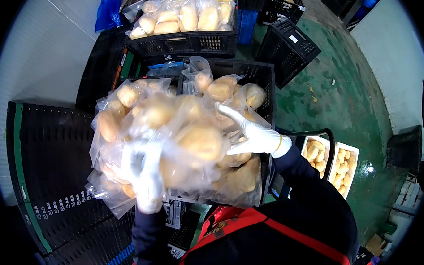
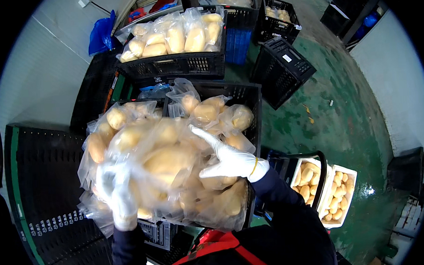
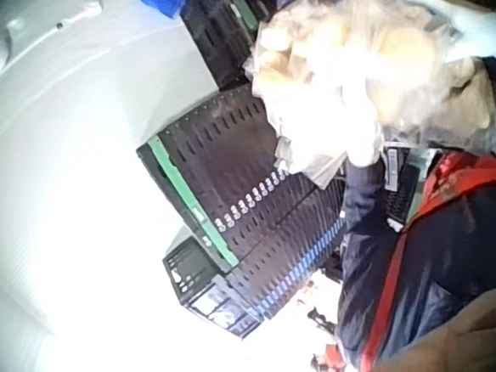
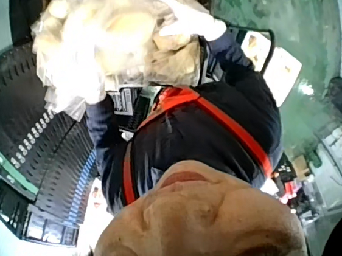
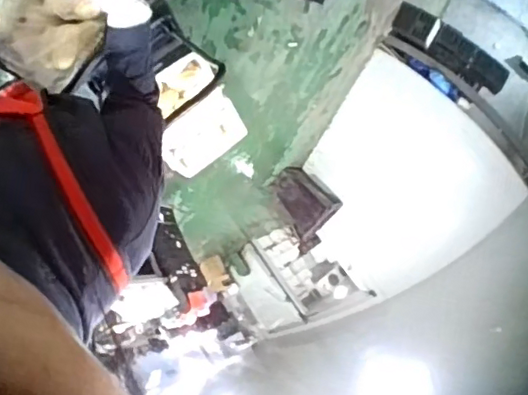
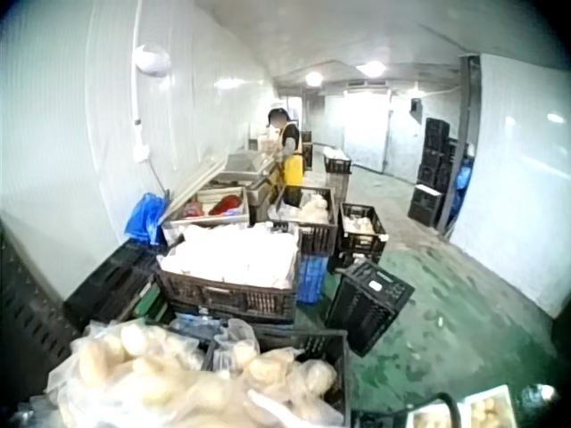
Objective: The person picks peeled potatoes from a metal table and places them into clear plastic bags. They seal the bags and place them into black crates. A coworker is visible in the background performing similar tasks.
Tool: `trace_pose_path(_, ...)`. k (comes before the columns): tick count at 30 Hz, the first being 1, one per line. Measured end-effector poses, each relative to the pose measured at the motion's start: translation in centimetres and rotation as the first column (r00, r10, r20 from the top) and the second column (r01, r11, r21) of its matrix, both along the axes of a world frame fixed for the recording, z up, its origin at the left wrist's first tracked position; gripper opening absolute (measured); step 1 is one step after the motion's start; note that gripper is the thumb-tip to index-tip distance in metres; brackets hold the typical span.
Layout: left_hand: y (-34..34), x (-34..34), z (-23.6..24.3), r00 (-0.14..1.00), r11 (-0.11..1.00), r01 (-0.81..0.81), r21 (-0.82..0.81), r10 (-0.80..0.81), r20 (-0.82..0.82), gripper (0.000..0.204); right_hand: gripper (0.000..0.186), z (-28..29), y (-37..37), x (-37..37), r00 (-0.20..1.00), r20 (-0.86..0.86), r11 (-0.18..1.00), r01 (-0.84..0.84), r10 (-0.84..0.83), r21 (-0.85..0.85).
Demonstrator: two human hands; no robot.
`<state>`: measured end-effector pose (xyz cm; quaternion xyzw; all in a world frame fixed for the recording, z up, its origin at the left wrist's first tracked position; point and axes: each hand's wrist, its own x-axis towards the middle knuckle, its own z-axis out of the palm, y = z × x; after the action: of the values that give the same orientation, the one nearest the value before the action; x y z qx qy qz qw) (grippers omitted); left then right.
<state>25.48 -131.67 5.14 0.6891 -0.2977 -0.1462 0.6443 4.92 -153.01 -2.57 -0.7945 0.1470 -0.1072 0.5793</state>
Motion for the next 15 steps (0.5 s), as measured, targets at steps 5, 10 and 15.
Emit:
trace_pose_path(5, -10.4, 1.9, -4.4, 0.946, 0.951, 0.306, -0.053, -0.297, 0.129, 0.010, 0.105, -3.6, -1.9, 2.5, 0.938, 0.174, 0.948, 0.314, -0.300, -0.056)
trace_pose_path(10, -16.0, 3.9, -13.7, 0.881, 0.882, 0.472, 0.002, -0.471, 0.034, 0.014, 0.092, -15.9, -5.5, 5.8, 0.877, 0.107, 0.837, 0.403, -0.469, 0.370)
trace_pose_path(15, -13.6, 4.7, -18.0, 0.727, 0.813, 0.342, 0.472, -0.547, 0.416, 0.039, 0.092, -16.1, -6.3, 4.7, 0.931, -0.266, 0.911, 0.134, -0.250, -0.390)
